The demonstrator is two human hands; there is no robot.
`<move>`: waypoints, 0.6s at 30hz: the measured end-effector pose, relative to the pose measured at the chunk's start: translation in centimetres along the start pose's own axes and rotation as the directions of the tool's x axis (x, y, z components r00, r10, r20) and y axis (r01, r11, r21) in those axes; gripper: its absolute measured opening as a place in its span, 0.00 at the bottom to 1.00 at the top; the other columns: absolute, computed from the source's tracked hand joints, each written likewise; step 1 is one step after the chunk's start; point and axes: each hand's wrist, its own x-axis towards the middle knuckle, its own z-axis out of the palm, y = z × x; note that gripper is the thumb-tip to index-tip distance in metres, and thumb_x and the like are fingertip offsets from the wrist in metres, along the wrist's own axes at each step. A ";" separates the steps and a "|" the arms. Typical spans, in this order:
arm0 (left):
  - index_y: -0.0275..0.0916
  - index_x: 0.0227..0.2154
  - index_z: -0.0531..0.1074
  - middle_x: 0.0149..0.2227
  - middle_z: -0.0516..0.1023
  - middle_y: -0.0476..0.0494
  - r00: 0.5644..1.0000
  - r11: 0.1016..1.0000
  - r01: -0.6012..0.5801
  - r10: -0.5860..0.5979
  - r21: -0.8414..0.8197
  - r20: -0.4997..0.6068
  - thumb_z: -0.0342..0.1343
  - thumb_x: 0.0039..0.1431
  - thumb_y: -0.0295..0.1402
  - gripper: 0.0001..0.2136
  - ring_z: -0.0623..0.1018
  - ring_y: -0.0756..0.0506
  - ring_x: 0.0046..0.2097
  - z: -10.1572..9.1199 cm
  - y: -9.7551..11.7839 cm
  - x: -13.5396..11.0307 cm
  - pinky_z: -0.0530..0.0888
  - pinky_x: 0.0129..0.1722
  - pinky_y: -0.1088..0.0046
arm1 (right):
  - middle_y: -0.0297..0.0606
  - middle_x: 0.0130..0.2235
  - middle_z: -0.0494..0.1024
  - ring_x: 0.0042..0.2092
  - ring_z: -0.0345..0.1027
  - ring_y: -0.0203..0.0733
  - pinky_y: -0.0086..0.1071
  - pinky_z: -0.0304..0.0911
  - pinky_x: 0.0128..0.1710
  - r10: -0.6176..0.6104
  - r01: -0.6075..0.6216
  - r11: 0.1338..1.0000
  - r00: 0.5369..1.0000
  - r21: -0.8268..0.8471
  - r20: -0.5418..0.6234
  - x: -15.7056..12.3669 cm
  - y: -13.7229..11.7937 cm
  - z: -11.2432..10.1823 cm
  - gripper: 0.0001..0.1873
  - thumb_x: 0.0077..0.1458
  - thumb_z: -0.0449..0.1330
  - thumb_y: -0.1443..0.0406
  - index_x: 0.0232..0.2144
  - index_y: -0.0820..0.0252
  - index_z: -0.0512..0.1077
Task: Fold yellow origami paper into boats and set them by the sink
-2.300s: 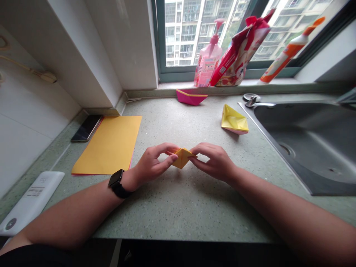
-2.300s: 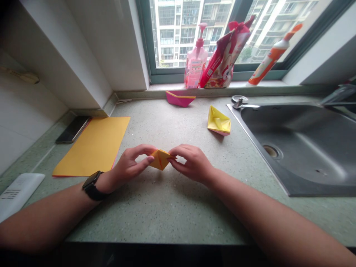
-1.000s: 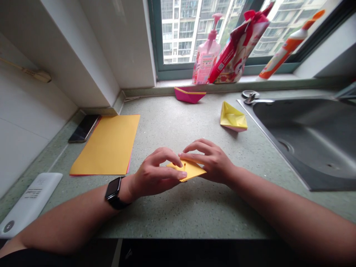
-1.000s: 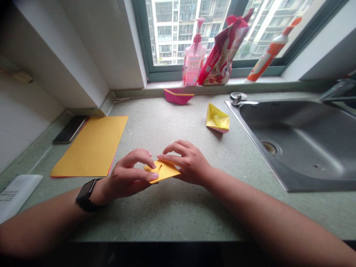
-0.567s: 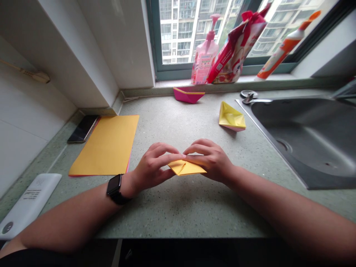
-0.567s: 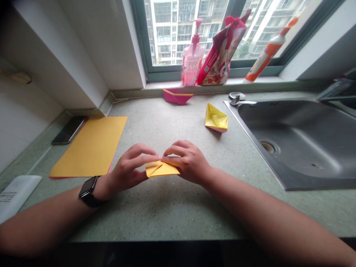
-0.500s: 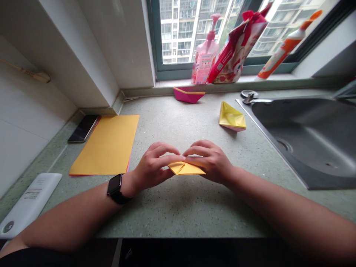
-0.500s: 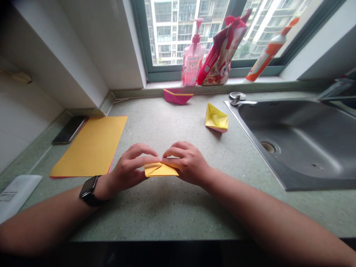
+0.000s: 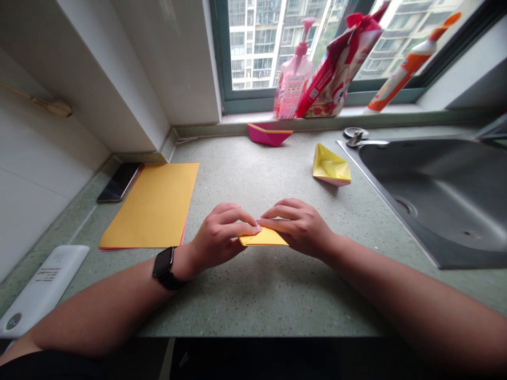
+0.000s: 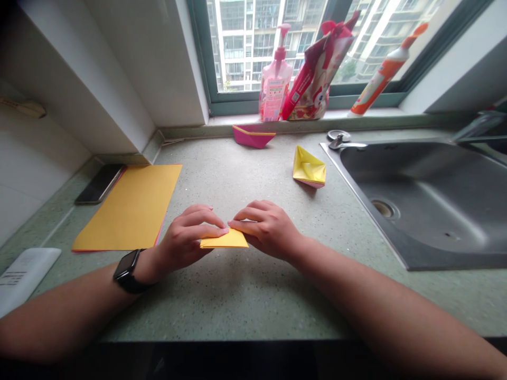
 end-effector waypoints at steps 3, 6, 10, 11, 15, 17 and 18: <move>0.43 0.50 0.80 0.44 0.87 0.44 1.000 1.000 0.002 -0.002 0.020 0.010 0.64 0.74 0.31 0.06 0.84 0.46 0.43 -0.1 0.1 0.0 0.79 0.53 0.61 | 0.35 0.42 0.88 0.39 0.76 0.43 0.38 0.67 0.37 0.002 -0.002 1.000 0.999 -0.006 0.034 -0.2 0.3 0.0 0.09 0.73 0.62 0.65 0.47 0.54 0.84; 0.46 0.52 0.80 0.43 0.87 0.47 1.000 0.998 -0.026 0.025 0.053 0.011 0.64 0.74 0.31 0.08 0.83 0.47 0.42 -0.2 0.1 0.0 0.80 0.54 0.62 | 0.35 0.42 0.88 0.39 0.76 0.43 0.39 0.67 0.37 0.022 -0.022 1.000 0.998 -0.003 0.067 -0.4 0.7 0.1 0.09 0.72 0.63 0.65 0.47 0.54 0.84; 0.46 0.53 0.80 0.42 0.86 0.48 0.999 0.999 -0.031 0.032 0.035 -0.005 0.62 0.75 0.31 0.08 0.83 0.48 0.41 -0.3 0.0 0.1 0.80 0.53 0.62 | 0.34 0.42 0.88 0.39 0.77 0.43 0.39 0.68 0.38 0.040 -0.041 0.999 0.997 0.010 0.073 -0.6 1.1 0.2 0.09 0.71 0.64 0.66 0.48 0.54 0.84; 0.46 0.52 0.80 0.42 0.86 0.47 0.999 0.999 -0.031 0.032 0.026 -0.008 0.62 0.75 0.30 0.08 0.83 0.48 0.41 -0.3 -0.1 0.1 0.80 0.53 0.62 | 0.34 0.42 0.88 0.39 0.77 0.43 0.38 0.68 0.38 0.046 -0.047 0.999 0.997 0.015 0.069 -0.6 1.1 0.3 0.09 0.71 0.64 0.66 0.48 0.53 0.84; 0.45 0.51 0.81 0.42 0.87 0.46 1.000 1.000 -0.020 0.020 0.006 -0.007 0.61 0.76 0.30 0.07 0.83 0.48 0.41 -0.4 0.0 0.1 0.80 0.52 0.63 | 0.38 0.46 0.88 0.42 0.78 0.43 0.39 0.72 0.42 0.064 -0.064 0.997 0.998 0.047 -0.001 -0.3 0.8 0.2 0.10 0.70 0.64 0.66 0.51 0.53 0.82; 0.45 0.51 0.81 0.42 0.87 0.47 1.000 1.000 -0.004 0.004 0.009 -0.004 0.61 0.76 0.30 0.07 0.83 0.48 0.41 -0.4 -0.1 0.1 0.80 0.52 0.63 | 0.40 0.46 0.87 0.43 0.78 0.45 0.40 0.74 0.44 0.055 -0.051 0.996 0.997 0.079 -0.052 -0.2 0.5 0.1 0.12 0.70 0.66 0.63 0.54 0.53 0.81; 0.46 0.51 0.81 0.42 0.87 0.47 1.000 1.000 0.005 -0.005 0.014 0.001 0.62 0.75 0.30 0.07 0.83 0.48 0.41 -0.4 -0.1 0.0 0.80 0.52 0.63 | 0.40 0.45 0.86 0.43 0.77 0.45 0.41 0.74 0.43 0.049 -0.042 0.994 0.996 0.097 -0.072 -0.1 0.3 0.0 0.13 0.69 0.67 0.63 0.55 0.53 0.80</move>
